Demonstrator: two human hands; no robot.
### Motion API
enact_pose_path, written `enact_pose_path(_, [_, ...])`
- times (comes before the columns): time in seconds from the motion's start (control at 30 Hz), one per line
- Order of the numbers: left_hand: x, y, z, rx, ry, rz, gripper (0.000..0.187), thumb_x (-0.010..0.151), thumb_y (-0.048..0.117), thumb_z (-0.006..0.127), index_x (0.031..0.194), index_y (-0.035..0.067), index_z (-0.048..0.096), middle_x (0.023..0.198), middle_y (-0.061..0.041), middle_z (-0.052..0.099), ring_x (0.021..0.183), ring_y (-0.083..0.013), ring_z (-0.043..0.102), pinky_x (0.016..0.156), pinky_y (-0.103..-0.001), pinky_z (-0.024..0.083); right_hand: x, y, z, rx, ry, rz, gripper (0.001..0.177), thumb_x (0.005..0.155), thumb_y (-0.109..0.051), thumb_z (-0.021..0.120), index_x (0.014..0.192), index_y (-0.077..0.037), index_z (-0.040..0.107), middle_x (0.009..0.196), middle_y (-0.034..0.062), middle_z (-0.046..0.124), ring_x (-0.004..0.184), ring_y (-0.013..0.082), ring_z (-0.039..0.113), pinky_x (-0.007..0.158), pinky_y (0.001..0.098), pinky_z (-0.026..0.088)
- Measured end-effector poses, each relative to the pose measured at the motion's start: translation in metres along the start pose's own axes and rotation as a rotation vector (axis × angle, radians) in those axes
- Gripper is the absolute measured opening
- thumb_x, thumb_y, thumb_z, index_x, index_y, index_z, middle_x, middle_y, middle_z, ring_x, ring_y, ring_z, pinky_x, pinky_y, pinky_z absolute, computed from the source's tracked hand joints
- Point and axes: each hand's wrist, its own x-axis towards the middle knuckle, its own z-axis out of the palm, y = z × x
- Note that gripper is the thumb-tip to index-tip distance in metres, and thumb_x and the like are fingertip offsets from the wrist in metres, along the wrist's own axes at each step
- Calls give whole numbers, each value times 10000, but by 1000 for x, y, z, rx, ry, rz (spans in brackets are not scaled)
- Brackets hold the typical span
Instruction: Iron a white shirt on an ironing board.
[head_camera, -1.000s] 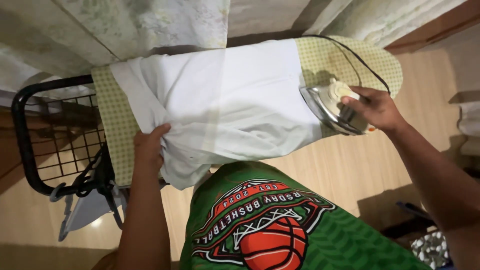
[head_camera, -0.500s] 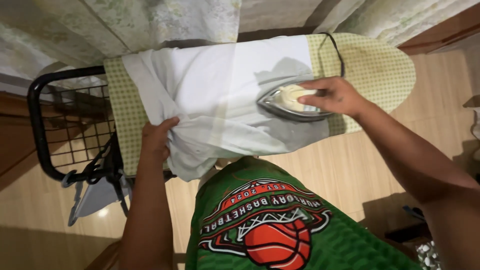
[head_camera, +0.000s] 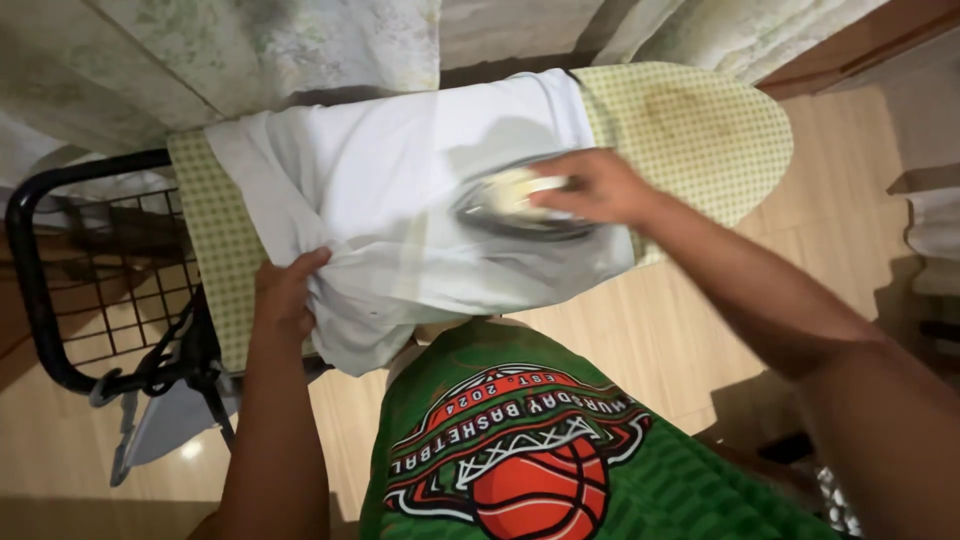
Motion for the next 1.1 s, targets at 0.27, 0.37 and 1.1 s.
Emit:
enact_pose_path(0.27, [10,-10,-7,-56,-81,30,590,759,35,787,1312,-62,606,1199,-174,723,1048,-329,722,912,-439,602,-67,94,-73,195,156,153,429,931,-146,785,1320,7,690,1096,93,752,967,116,673,841,266,546])
enact_pose_path(0.37, [16,-18,-12,-72,-90,80,579,757,32,803,1297,-67,617,1193,-172,726,1053,-315,720,912,-425,598,-65,96,-69,139,170,267,429,929,-113,804,1328,19,719,976,145,719,874,129,591,768,284,485])
enact_pose_path(1.1, [-13,-23,-43,769,208,763,322,828,157,776,1009,-103,716,996,-246,703,917,-283,662,791,-410,523,46,-80,51,-171,-117,-119,512,845,-444,794,1243,-124,765,962,182,767,845,312,752,748,396,557])
